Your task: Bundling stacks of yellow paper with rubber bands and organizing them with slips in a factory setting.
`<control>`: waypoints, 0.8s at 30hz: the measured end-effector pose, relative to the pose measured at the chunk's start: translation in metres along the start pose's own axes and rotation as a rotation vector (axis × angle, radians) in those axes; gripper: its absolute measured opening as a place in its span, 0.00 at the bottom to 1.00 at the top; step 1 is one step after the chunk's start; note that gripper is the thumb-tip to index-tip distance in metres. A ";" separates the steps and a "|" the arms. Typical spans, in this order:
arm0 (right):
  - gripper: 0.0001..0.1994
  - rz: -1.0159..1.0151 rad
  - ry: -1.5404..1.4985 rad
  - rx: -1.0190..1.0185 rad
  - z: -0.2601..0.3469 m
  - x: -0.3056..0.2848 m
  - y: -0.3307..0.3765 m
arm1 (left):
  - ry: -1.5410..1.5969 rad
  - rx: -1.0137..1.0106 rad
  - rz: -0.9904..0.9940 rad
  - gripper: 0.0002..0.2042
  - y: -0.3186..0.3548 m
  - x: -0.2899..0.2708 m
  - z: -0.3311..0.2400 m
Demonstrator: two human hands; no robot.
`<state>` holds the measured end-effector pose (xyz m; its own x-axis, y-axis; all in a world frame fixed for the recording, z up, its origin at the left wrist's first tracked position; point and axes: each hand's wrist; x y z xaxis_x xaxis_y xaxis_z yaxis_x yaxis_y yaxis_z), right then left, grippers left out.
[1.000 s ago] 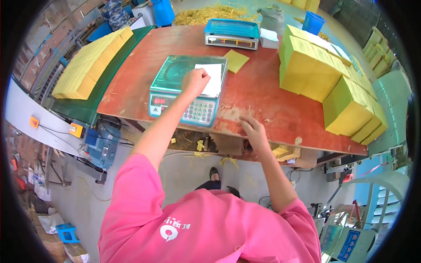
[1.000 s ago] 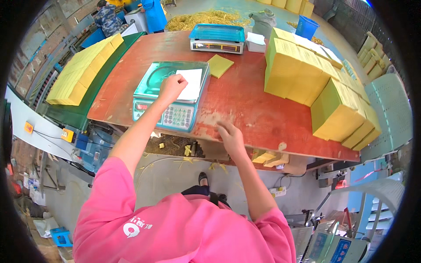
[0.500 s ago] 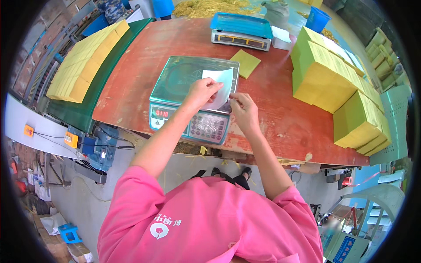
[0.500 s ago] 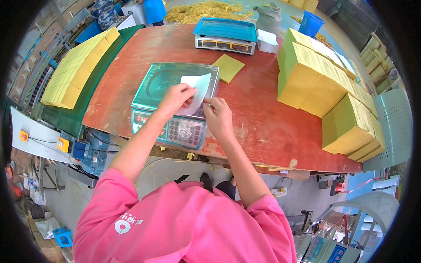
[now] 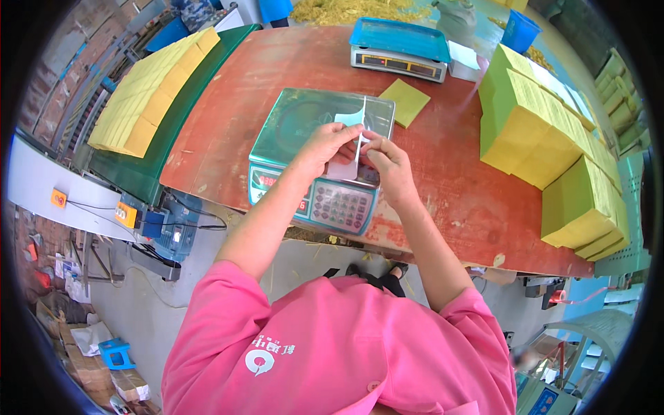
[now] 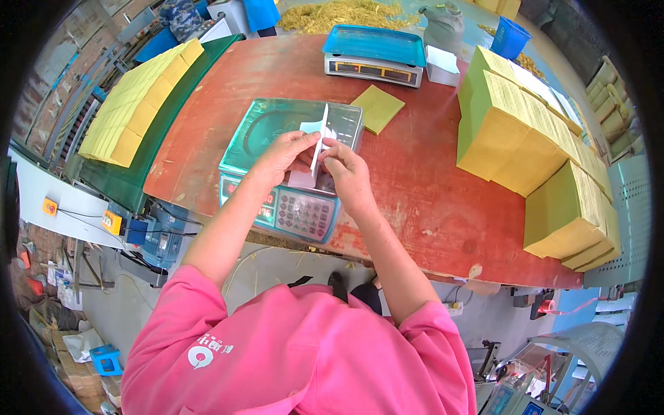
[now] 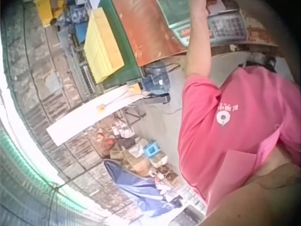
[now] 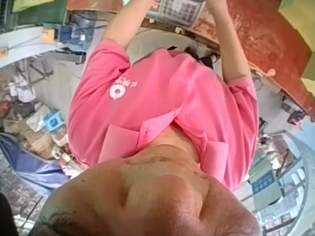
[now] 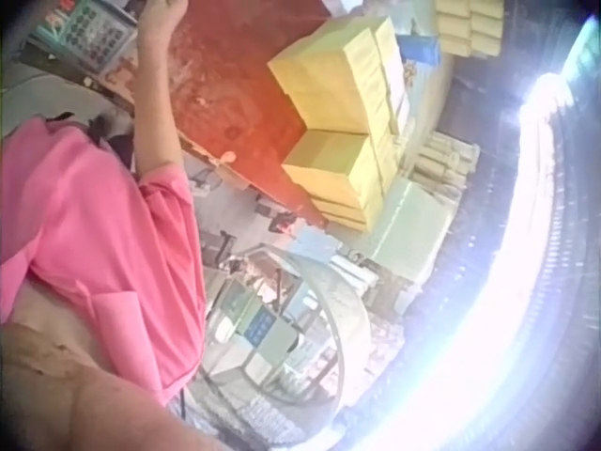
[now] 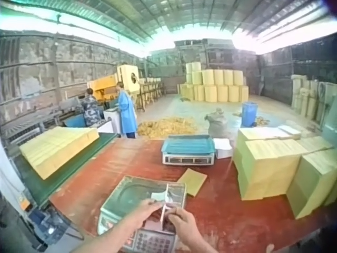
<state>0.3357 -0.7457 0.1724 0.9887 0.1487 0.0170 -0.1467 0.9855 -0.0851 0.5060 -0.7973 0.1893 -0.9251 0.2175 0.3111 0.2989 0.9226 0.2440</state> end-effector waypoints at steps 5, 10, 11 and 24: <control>0.07 0.014 -0.024 -0.008 -0.005 -0.004 -0.002 | 0.047 -0.001 0.002 0.18 -0.002 -0.001 0.003; 0.06 -0.006 -0.083 -0.012 -0.006 -0.006 -0.001 | 0.130 -0.035 0.012 0.12 0.007 0.007 -0.005; 0.06 -0.005 -0.080 -0.013 -0.007 -0.005 -0.002 | 0.132 -0.032 0.012 0.12 0.008 0.006 -0.003; 0.19 -0.048 0.039 0.008 0.000 0.002 -0.003 | 0.083 0.320 -0.105 0.12 0.017 0.018 0.016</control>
Point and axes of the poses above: each hand's wrist, its own y-axis away from the middle knuckle, its own x-axis out of the palm, z = x × y, and after that the axes turned 15 degrees about y, right-handed
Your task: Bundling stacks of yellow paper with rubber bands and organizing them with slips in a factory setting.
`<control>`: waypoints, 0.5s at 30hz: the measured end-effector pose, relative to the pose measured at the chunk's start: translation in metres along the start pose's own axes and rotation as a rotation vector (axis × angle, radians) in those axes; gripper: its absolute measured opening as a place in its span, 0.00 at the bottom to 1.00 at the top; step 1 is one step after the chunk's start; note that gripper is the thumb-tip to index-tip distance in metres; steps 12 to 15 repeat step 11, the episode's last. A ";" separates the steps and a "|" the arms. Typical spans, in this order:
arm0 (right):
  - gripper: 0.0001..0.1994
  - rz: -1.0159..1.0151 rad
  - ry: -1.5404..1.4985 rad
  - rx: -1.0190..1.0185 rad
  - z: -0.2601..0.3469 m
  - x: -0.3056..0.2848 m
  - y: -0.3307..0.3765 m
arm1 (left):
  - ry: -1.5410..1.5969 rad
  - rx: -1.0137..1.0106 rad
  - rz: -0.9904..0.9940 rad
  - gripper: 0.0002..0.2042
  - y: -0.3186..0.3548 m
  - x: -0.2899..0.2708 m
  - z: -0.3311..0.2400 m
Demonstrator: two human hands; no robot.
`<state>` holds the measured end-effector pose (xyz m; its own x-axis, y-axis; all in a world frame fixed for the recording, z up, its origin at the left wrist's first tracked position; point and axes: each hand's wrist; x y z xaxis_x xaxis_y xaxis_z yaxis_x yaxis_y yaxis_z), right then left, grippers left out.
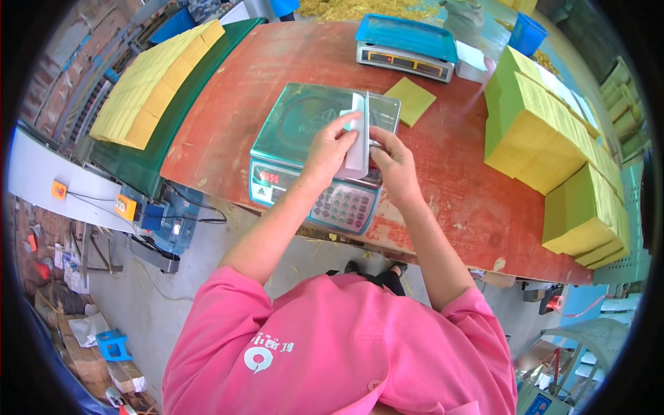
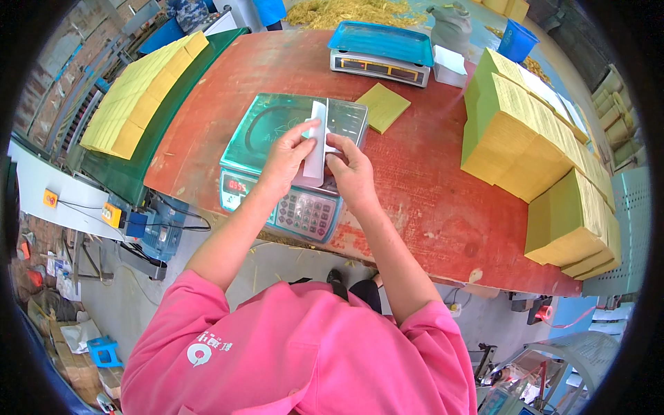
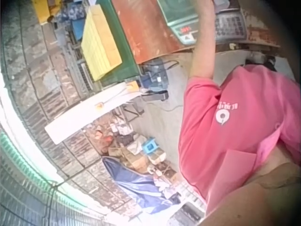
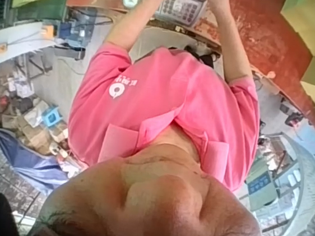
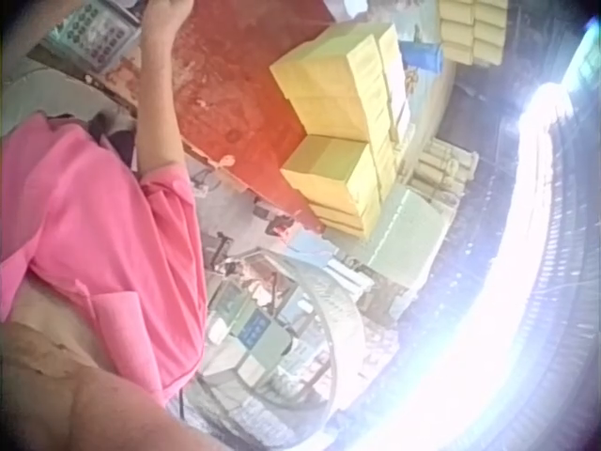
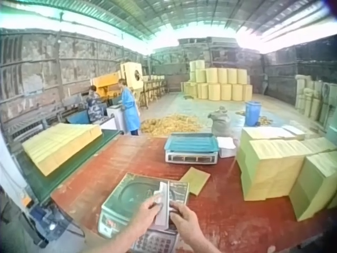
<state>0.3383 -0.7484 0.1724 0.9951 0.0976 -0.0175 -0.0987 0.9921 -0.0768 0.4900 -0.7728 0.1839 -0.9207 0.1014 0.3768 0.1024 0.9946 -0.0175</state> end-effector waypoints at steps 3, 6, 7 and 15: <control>0.19 -0.005 0.045 -0.010 0.001 0.000 0.000 | 0.001 -0.037 0.008 0.14 -0.001 0.003 -0.006; 0.19 0.005 0.076 -0.001 -0.002 0.000 -0.001 | -0.014 -0.068 0.006 0.15 -0.003 0.001 -0.007; 0.19 0.013 0.093 0.011 -0.004 0.000 -0.002 | -0.023 -0.072 0.004 0.14 -0.004 0.001 -0.007; 0.19 -0.003 0.064 0.008 -0.003 0.000 0.000 | -0.003 -0.137 0.009 0.13 -0.006 0.000 -0.007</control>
Point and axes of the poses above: each hand's wrist, its own y-axis away from the middle knuckle, its own x-axis out of the palm, z = x × y, and after that the axes turned 15 degrees about y, right-handed
